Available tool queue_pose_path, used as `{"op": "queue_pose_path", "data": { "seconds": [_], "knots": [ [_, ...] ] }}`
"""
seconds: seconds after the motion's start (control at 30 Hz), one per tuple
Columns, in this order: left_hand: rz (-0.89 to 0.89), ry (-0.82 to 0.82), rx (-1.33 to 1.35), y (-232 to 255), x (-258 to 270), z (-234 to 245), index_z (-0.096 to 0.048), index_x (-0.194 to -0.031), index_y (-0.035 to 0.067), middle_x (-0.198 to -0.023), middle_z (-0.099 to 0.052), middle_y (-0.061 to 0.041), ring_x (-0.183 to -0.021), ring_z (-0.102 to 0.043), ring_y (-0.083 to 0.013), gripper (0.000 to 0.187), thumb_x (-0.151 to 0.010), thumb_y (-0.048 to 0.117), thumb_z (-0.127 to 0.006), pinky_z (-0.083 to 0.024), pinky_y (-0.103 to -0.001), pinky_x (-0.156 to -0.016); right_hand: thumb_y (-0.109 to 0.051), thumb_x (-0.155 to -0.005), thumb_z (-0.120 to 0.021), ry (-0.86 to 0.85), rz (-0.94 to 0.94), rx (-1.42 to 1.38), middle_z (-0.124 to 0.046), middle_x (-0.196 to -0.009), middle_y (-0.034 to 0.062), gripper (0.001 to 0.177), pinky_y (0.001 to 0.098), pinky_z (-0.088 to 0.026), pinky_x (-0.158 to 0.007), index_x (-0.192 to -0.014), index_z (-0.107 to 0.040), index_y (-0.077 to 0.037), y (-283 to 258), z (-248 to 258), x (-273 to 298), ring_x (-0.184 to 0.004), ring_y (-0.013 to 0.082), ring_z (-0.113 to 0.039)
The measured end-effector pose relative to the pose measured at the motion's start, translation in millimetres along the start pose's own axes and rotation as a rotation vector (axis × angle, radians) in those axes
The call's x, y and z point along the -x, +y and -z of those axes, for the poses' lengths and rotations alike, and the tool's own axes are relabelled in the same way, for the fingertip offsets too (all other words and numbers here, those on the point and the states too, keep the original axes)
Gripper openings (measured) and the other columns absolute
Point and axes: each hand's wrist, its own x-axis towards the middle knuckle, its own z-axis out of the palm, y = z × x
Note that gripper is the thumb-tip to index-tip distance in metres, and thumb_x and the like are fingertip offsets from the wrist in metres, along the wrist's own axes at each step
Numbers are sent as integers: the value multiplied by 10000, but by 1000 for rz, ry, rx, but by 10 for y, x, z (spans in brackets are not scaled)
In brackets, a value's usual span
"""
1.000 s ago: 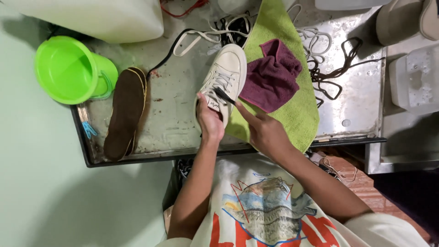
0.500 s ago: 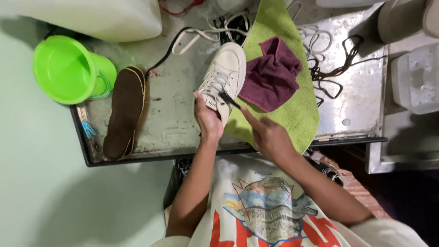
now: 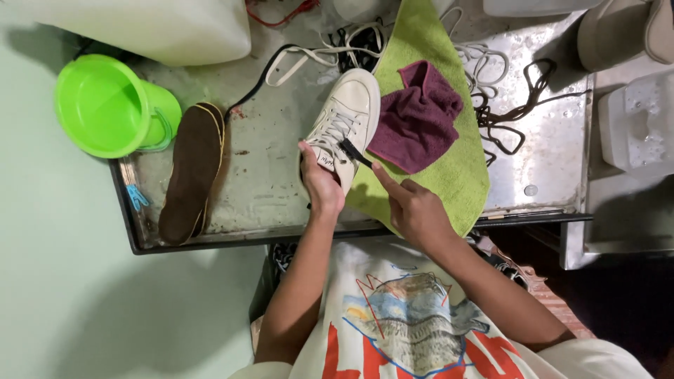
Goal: The person scrubs a white sneaker with a brush, focusing on the toe, sides, and sole. They repeatedly dip the brush into a container of water to wet it and continue scrubbing different areas of the shoe.
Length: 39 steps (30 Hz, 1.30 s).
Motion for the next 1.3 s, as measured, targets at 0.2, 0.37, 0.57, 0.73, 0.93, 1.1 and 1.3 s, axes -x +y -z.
{"op": "queue_pose_path", "data": {
  "seconds": [0.2,0.37,0.57,0.73,0.93,1.1,1.3],
  "knots": [
    [-12,31,-83,322,347,-328,-437,-1587,-72,-1649,-431,-311,-1526,-418,-386,680,-1190,465,-310,-361,-560,-1266,46,-969,-619,120,87,30,-681,-662,171,646,375,-529,-442,-1575,-629,-178,-32,-339,-505,-495,265,-652],
    [10,38,29,106,46,-72,-544,-1534,10,-1565,-560,-250,-1436,-549,-329,647,-1181,524,-371,-479,-504,-1188,79,-940,-612,64,39,49,-688,-624,158,649,288,-490,-447,-1543,-663,-157,-84,20,-204,-465,204,-607],
    [-5,53,-7,211,232,-217,-511,-1559,-38,-1615,-490,-274,-1490,-476,-342,697,-1172,527,-383,-441,-516,-1219,95,-962,-581,82,14,34,-694,-646,182,637,293,-488,-477,-1554,-649,-129,8,-123,-309,-487,218,-612],
    [-10,47,-52,48,114,-110,-568,-1507,8,-1525,-590,-272,-1407,-579,-335,656,-1181,534,-349,-520,-514,-1154,76,-974,-597,95,52,88,-710,-658,186,589,294,-459,-432,-1522,-680,-125,-39,-34,-566,-459,204,-596],
    [-46,98,32,-71,-10,-19,-576,-1500,-30,-1506,-605,-243,-1385,-573,-284,639,-1180,499,-415,-527,-486,-1141,64,-974,-586,14,-63,117,-706,-658,175,584,266,-459,-417,-1515,-684,-135,-186,137,-195,-447,180,-577],
    [-61,52,-21,-49,45,-70,-598,-1474,-38,-1485,-616,-271,-1361,-592,-297,672,-1185,520,-358,-543,-506,-1123,-25,-990,-592,20,-72,212,-695,-745,187,614,428,-537,-420,-1573,-626,-216,-80,-109,-543,-524,271,-674],
    [-104,103,25,-502,-396,388,-639,-1421,-12,-1358,-693,-190,-1252,-657,-224,593,-1187,492,-430,-581,-437,-1072,8,-961,-595,-105,-154,232,-720,-747,201,625,419,-560,-412,-1553,-639,-186,-329,152,-150,-501,260,-681]
  ]
}}
